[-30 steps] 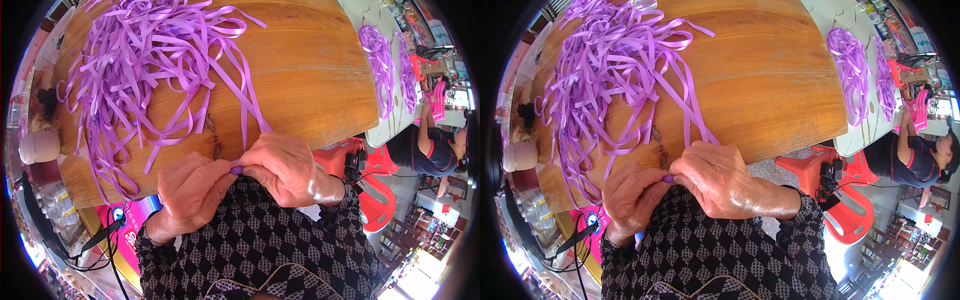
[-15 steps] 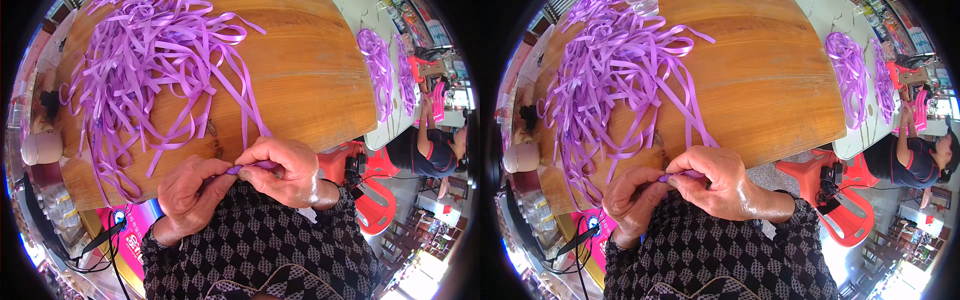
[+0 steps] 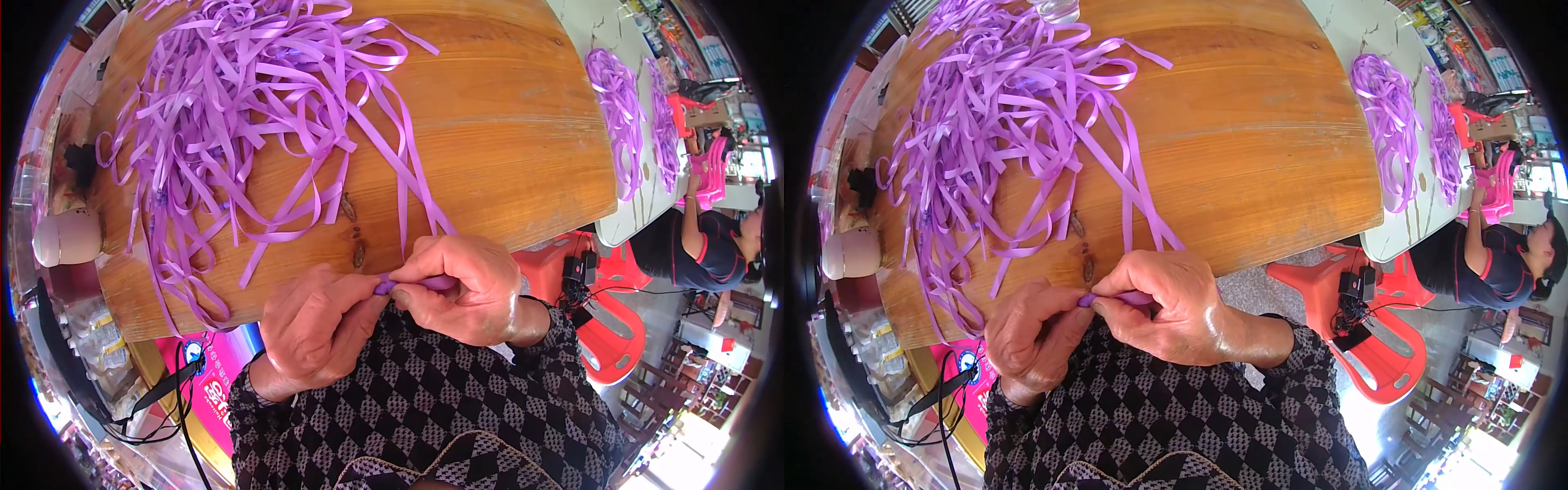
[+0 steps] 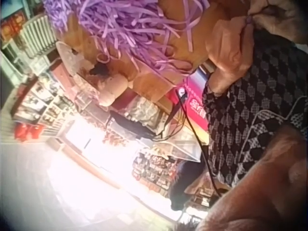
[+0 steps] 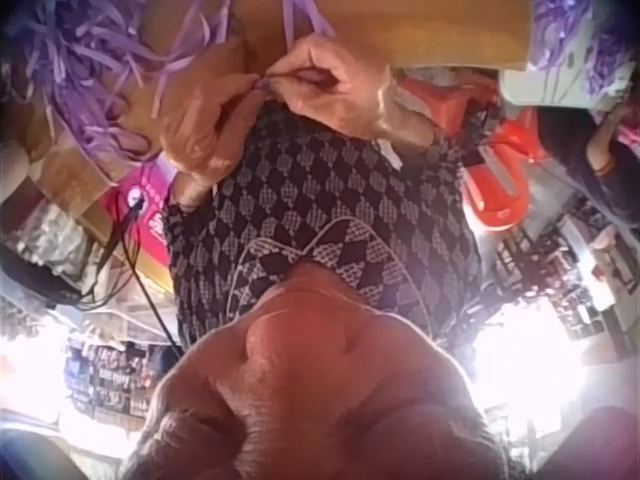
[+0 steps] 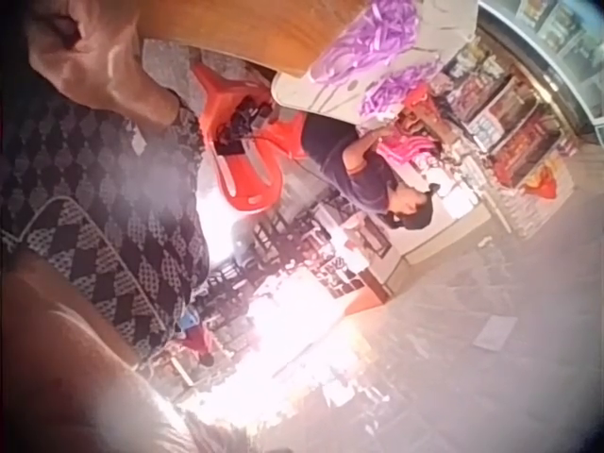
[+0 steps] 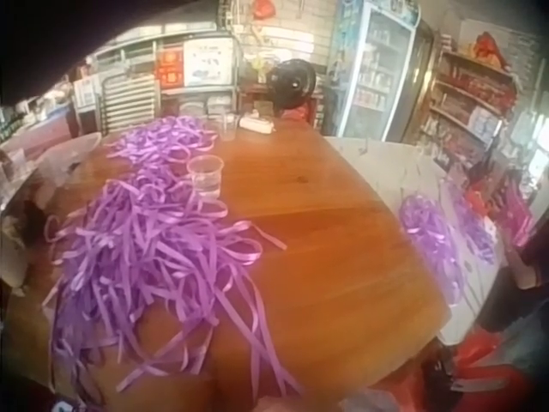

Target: The person picks up a purple ribbon from a pile on a table and ties a knot in it by hand. They then pull the ends to tighten the knot before repeating the process with another ribbon.

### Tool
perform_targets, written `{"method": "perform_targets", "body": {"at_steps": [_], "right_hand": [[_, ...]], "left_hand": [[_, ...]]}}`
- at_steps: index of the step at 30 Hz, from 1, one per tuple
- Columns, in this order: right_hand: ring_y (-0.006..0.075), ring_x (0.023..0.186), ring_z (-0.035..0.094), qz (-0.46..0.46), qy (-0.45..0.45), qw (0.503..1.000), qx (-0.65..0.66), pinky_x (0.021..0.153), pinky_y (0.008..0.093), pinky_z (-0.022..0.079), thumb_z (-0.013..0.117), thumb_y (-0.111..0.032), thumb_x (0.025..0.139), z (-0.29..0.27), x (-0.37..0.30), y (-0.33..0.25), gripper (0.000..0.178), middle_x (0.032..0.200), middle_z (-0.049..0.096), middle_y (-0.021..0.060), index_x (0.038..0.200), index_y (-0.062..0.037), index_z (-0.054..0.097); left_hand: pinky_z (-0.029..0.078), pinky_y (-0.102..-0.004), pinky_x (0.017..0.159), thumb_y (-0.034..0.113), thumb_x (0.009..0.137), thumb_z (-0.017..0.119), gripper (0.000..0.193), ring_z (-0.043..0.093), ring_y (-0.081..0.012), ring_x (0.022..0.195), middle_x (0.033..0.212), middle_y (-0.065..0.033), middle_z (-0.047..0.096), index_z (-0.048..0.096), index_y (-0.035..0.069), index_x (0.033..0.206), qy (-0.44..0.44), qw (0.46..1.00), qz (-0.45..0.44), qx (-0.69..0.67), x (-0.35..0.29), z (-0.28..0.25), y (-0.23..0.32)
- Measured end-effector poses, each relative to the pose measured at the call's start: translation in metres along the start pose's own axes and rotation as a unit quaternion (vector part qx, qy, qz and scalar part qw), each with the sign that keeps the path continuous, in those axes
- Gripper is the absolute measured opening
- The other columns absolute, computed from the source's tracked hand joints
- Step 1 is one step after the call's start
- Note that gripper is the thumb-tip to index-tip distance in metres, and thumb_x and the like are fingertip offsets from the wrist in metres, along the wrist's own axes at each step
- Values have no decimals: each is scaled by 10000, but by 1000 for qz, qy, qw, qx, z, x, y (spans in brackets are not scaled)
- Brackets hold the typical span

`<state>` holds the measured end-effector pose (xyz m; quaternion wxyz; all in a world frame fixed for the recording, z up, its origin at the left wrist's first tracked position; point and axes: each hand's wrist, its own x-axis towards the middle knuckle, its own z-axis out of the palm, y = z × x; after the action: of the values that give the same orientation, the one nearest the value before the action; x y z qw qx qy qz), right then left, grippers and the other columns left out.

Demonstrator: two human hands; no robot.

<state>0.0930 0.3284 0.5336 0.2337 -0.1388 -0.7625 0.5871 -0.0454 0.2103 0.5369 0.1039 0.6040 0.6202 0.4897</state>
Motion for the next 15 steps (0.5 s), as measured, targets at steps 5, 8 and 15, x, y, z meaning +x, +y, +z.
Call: {"method": "perform_targets", "body": {"at_steps": [5, 8, 15], "right_hand": [[70, 507, 476, 16, -17, 1000, 10, 439, 213, 349, 667, 37, 752, 0, -2, 1, 135, 648, 576, 49, 833, -4, 566], [66, 515, 486, 38, -24, 998, 37, 445, 206, 357, 661, 32, 763, 0, -4, 3, 129, 663, 590, 48, 846, -5, 569], [68, 567, 499, 109, -42, 982, 150, 466, 199, 357, 611, 61, 789, -1, -9, 6, 96, 688, 601, 77, 855, 19, 556]], "left_hand": [[354, -290, 399, -32, 634, 717, 247, 504, -192, 469, 646, -85, 560, 577, -21, 837, -22, 999, 27, 22, 3, -3, -1], [355, -287, 398, -21, 635, 722, 249, 502, -191, 470, 645, -84, 556, 578, -20, 838, -16, 999, 32, 11, 1, -1, -4], [373, -293, 410, 4, 646, 720, 228, 502, -201, 477, 629, -86, 532, 585, -12, 829, -28, 999, 37, -12, 0, 3, -7]]}}
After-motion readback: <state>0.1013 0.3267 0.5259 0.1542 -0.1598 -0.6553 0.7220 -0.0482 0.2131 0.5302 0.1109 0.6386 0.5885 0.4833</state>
